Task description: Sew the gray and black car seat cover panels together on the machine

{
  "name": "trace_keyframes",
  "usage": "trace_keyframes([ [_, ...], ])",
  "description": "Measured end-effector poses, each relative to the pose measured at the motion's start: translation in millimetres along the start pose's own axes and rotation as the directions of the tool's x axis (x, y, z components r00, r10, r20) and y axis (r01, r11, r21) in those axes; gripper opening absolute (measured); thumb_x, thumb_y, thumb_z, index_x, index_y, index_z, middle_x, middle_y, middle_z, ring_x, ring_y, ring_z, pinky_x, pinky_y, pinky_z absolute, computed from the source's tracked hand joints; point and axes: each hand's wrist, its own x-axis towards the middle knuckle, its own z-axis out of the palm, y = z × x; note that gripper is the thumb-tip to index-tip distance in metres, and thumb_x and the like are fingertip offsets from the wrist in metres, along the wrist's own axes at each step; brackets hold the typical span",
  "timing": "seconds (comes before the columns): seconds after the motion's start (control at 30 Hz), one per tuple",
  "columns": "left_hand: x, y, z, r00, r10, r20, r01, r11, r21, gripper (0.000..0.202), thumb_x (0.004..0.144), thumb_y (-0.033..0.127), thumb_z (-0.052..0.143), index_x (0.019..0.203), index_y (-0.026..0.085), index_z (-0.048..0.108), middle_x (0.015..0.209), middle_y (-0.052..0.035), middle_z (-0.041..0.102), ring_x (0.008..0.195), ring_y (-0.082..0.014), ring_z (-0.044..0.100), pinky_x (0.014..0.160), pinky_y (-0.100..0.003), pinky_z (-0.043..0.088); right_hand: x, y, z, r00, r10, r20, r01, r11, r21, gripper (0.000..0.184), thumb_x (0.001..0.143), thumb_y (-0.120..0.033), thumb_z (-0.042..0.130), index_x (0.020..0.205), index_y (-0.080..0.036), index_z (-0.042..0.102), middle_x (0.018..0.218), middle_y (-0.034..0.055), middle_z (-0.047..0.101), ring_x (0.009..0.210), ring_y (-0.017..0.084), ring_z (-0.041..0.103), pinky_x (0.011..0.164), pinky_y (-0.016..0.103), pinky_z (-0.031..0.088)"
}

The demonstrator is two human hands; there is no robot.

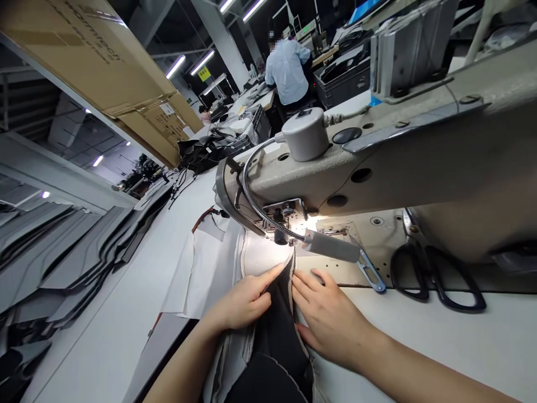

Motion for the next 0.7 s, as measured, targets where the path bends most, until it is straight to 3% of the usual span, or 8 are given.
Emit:
trace_keyframes([
  [0.1,0.3,6.5,3.6,0.999,-0.039,0.005,0.039,0.998,0.059,0.072,0.08,0.016,0.036,0.149,0.022,0.015,0.117,-0.007,0.064,0.096,-0.0233,0.064,0.083,-0.034,0.05,5.0,0.1,-3.3,0.998,-0.037,0.052,0.034,0.998,0.06,0.039,0.076,-0.042,0.062,0.109,-0.021,0.061,0.117,0.0084,0.061,0.119,0.027,0.045,0.102,0.047,0.023],
  [0.17,1.5,10.0,7.8,0.997,-0.07,0.01,0.068,0.988,0.139,0.072,0.08,0.018,0.037,0.149,0.019,0.015,0.105,-0.0087,0.068,0.088,-0.0261,0.065,0.077,-0.036,0.051,8.0,1.4,-6.4,0.998,-0.051,0.03,0.049,0.996,0.068,0.033,0.075,-0.038,0.063,0.102,-0.019,0.062,0.111,0.0088,0.063,0.114,0.027,0.048,0.1,0.047,0.026],
  [0.3,3.3,9.3,12.4,0.996,-0.092,0.022,0.086,0.976,0.202,0.072,0.081,0.02,0.037,0.149,0.018,0.014,0.099,-0.009,0.069,0.086,-0.028,0.066,0.074,-0.038,0.051,8.5,4.8,-14.9,0.993,-0.08,-0.091,0.08,0.997,-0.006,0.009,0.081,-0.021,0.054,0.085,-0.017,0.061,0.086,0.0069,0.064,0.079,0.02,0.055,0.073,0.036,0.038],
  [0.47,1.6,8.7,8.7,0.996,-0.072,0.042,0.064,0.983,0.173,0.068,0.083,0.017,0.033,0.148,0.021,0.016,0.1,-0.0075,0.069,0.082,-0.023,0.066,0.073,-0.032,0.05,1.0,-0.6,-12.6,0.952,-0.286,-0.107,0.266,0.949,-0.17,0.031,0.084,-0.005,0.039,0.103,-0.011,0.063,0.094,0.0121,0.066,0.064,0.017,0.051,0.057,0.032,0.034],
  [0.6,2.9,17.1,7.8,0.989,-0.119,0.086,0.087,0.947,0.31,0.067,0.085,0.02,0.033,0.148,0.013,0.013,0.084,-0.0092,0.07,0.072,-0.0271,0.066,0.062,-0.034,0.049,-4.0,-4.3,-6.8,0.959,-0.253,-0.127,0.226,0.955,-0.192,0.034,0.083,-0.005,0.039,0.104,-0.009,0.065,0.099,0.0126,0.068,0.06,0.017,0.051,0.053,0.032,0.033],
  [0.7,10.0,19.5,4.8,0.987,-0.126,0.102,0.083,0.933,0.351,0.066,0.085,0.022,0.033,0.148,0.012,0.013,0.084,-0.0098,0.07,0.073,-0.0281,0.066,0.061,-0.035,0.048,-2.6,-2.2,-6.5,0.969,-0.214,-0.127,0.187,0.963,-0.193,0.036,0.082,-0.005,0.038,0.105,-0.01,0.065,0.102,0.0115,0.068,0.061,0.016,0.052,0.054,0.032,0.034],
])
